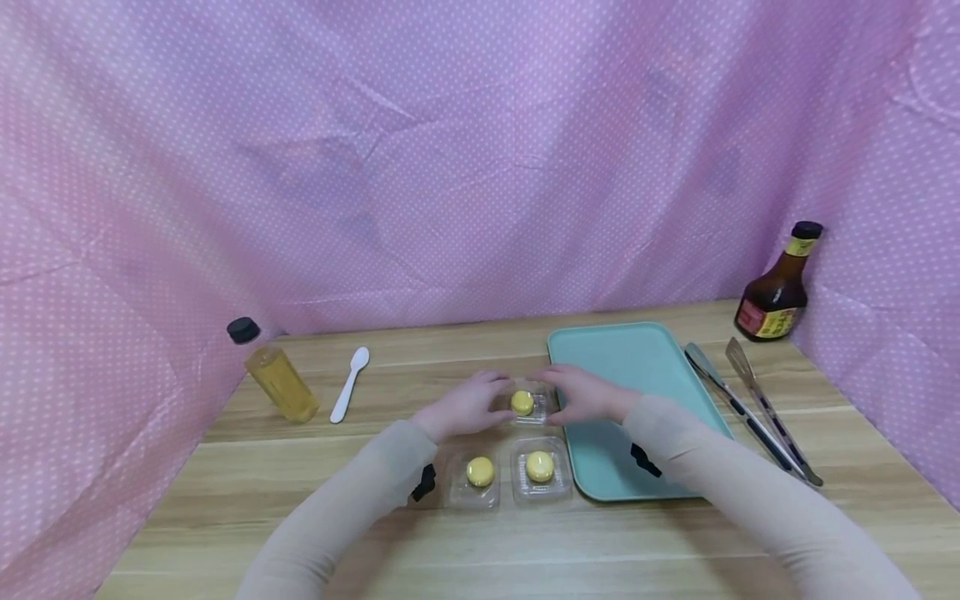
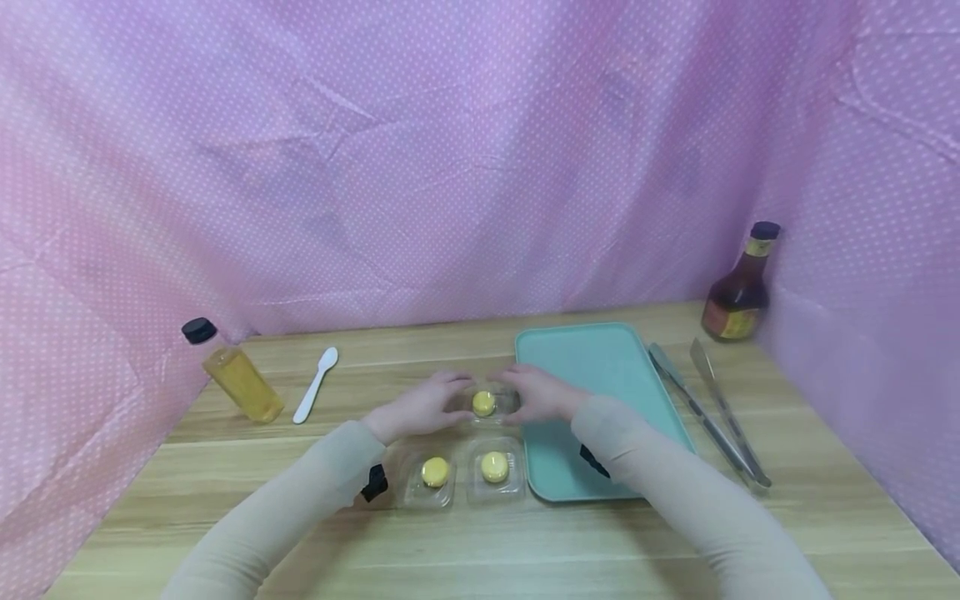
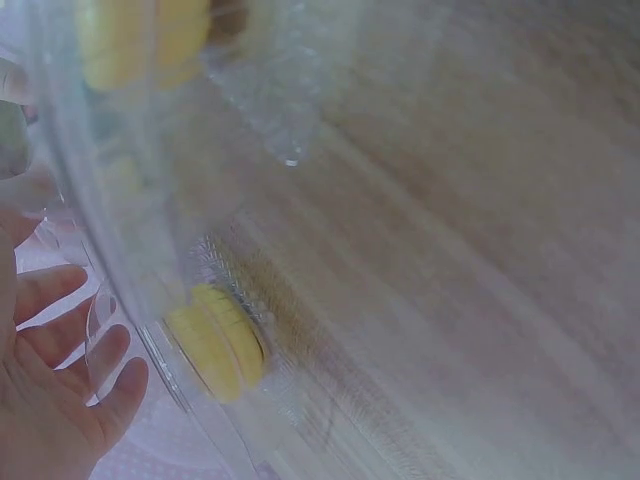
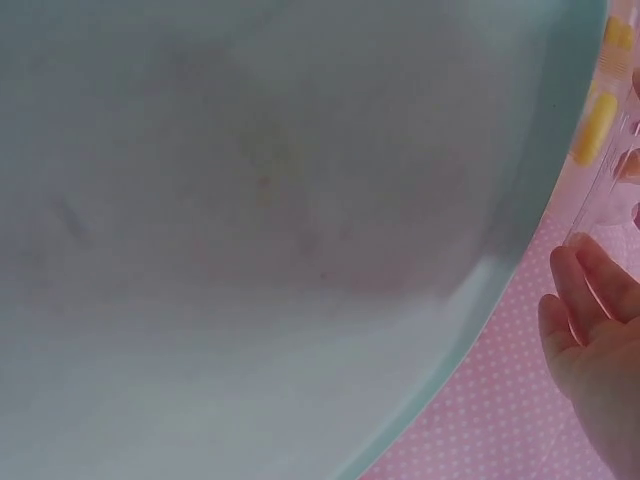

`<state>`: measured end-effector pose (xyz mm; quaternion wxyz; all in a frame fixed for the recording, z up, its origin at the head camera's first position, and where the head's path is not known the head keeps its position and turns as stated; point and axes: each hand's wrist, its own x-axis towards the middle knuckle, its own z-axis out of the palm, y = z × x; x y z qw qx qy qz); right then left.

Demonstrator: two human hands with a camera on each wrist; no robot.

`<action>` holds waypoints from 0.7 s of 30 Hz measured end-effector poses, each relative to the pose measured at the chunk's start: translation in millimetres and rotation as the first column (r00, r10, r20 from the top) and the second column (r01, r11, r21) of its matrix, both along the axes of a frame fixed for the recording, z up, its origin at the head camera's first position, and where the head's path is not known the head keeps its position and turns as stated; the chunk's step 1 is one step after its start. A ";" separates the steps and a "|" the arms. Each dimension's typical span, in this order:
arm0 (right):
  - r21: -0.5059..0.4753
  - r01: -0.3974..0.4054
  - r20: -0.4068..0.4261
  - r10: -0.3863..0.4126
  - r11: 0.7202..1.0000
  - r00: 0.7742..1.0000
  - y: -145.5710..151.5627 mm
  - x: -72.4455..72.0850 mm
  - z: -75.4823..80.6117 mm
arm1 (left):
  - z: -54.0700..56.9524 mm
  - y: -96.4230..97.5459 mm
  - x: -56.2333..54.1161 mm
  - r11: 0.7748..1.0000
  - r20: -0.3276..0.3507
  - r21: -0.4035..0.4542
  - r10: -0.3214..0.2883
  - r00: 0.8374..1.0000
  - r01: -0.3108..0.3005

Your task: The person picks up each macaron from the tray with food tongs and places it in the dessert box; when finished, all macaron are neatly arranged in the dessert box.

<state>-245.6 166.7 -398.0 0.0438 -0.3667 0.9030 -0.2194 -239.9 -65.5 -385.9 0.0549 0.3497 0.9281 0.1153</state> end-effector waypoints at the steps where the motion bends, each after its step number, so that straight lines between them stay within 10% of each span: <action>1: 0.004 0.003 0.002 -0.003 1.000 1.000 -0.3 0.4 0.2 | 0.2 0.1 0.0 1.000 0.001 -0.001 0.002 1.000 -0.002; 21: 0.052 0.029 0.054 -0.032 0.998 0.998 0.9 2.6 2.1 | 1.3 0.6 0.6 0.999 -0.005 -0.032 -0.007 1.000 0.007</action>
